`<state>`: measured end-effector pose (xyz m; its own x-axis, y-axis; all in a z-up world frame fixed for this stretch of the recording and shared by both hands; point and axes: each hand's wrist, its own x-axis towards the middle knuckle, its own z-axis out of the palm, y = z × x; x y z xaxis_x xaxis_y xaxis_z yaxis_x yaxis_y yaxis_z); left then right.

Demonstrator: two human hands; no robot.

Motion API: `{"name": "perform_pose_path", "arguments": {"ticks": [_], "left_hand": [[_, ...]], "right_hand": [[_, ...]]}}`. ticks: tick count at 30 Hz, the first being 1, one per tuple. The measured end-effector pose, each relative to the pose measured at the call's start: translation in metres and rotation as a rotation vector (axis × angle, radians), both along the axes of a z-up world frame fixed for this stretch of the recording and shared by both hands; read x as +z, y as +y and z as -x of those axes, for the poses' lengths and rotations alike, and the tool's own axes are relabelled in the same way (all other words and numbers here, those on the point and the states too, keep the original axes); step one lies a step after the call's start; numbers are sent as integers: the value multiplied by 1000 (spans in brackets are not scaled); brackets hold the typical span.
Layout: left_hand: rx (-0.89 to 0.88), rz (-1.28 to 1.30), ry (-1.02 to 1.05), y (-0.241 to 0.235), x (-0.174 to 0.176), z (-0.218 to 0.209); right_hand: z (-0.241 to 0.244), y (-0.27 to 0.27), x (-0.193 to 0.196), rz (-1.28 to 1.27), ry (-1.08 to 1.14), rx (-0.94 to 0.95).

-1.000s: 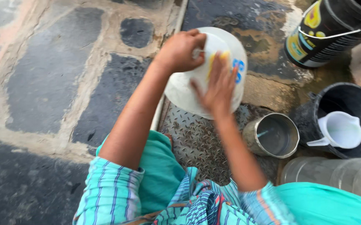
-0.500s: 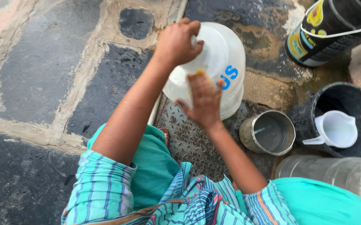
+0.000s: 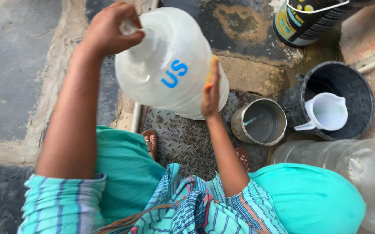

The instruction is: The person scrubs the interior neck of a large plastic water jug with a toothbrush, then uses a yellow sponge to wipe the exterior surfaces of the jug while rotating it.

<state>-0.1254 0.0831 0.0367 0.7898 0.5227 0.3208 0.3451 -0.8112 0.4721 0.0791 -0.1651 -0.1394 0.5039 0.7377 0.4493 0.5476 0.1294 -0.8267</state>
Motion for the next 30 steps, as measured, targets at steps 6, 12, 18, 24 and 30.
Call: {"name": "perform_pose_path", "arguments": {"ticks": [6,12,18,24,30], "left_hand": [[152,7,15,-1,-10,1],[93,-31,-129,8,-18,12],[110,-65,-135,13,-17,32],[162,18,-152,18,-21,35],[17,-96,-149,24,-27,33]], "right_hand": [[36,17,-10,-3,-120,-148],[-32,-11,-122,327,33,-490],[-34,-2,-120,132,326,-325],[74,17,-8,-127,52,113],[38,16,-57,18,-143,-248]]}}
